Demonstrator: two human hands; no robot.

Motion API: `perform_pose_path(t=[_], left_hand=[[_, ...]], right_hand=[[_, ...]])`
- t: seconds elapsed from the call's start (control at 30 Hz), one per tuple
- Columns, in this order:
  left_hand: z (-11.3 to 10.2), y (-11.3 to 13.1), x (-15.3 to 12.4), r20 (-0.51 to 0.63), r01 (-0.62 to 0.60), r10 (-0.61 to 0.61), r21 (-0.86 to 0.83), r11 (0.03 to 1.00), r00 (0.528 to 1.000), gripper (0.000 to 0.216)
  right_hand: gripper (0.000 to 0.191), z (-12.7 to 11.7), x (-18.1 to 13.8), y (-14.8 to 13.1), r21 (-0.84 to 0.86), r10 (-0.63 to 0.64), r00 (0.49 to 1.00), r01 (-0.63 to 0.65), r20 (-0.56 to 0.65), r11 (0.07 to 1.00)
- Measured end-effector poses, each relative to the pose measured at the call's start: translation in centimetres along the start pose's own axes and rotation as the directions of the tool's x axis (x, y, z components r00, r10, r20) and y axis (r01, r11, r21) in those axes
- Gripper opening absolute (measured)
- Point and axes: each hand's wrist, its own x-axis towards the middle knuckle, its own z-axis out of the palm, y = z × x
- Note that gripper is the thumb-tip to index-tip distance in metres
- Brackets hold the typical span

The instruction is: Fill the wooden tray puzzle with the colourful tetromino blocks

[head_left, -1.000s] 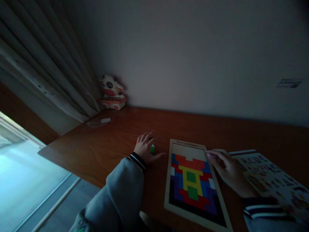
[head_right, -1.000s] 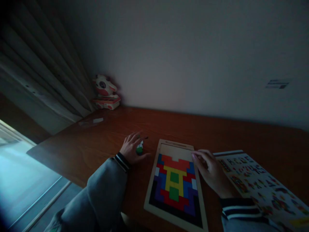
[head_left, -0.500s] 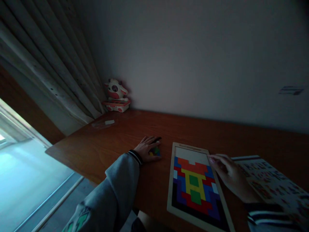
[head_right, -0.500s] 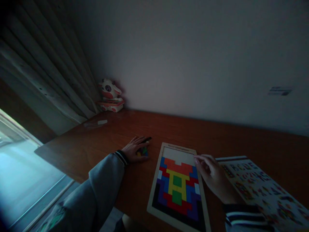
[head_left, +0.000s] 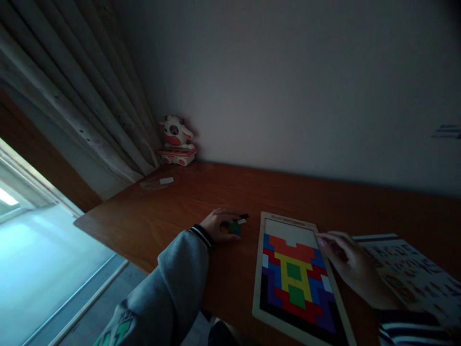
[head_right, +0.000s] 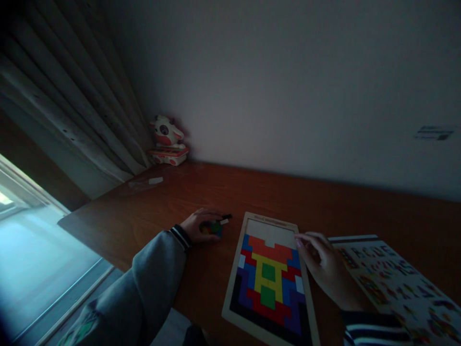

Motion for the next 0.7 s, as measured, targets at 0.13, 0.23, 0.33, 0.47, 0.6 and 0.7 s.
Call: perform_pose_path(t=[0.13, 0.23, 0.33, 0.47, 0.6, 0.7], left_hand=[[-0.5, -0.1, -0.4, 0.001, -0.001, 0.001, 0.081, 0.997, 1.0, 0.045], [-0.5, -0.2, -0.6, 0.001, -0.027, 0.027, 0.069, 0.997, 1.0, 0.034], [-0.2, -0.1, -0.7, -0.013, -0.03, 0.03, 0.041, 0.999, 0.999, 0.031], [-0.2, -0.1, -0.6, -0.113, 0.108, -0.1, 0.064, 0.992, 0.989, 0.034], [-0.3, -0.7, -0.1, -0.186, 0.221, -0.2, 0.097, 0.97, 0.962, 0.031], [-0.1, -1.5, 0.4, -0.17, 0.234, -0.213, 0.116, 0.965, 0.962, 0.029]], right_hand=[[0.026, 0.0, -0.2, 0.4, -0.03, -0.004, 1.0, 0.004, 0.018, 1.0], [0.027, 0.0, -0.2, 0.6, -0.052, -0.016, 0.999, 0.018, 0.037, 0.998], [0.026, 0.1, -0.2, 0.6, -0.046, -0.023, 0.999, 0.025, 0.04, 0.999], [0.025, 0.1, -0.2, 0.7, -0.047, -0.029, 0.999, 0.031, 0.041, 0.998], [0.025, 0.0, -0.4, 0.7, -0.033, -0.017, 0.999, 0.019, 0.05, 0.999], [0.027, 0.0, -0.4, 0.4, -0.025, 0.007, 0.998, -0.005, 0.063, 1.0]])
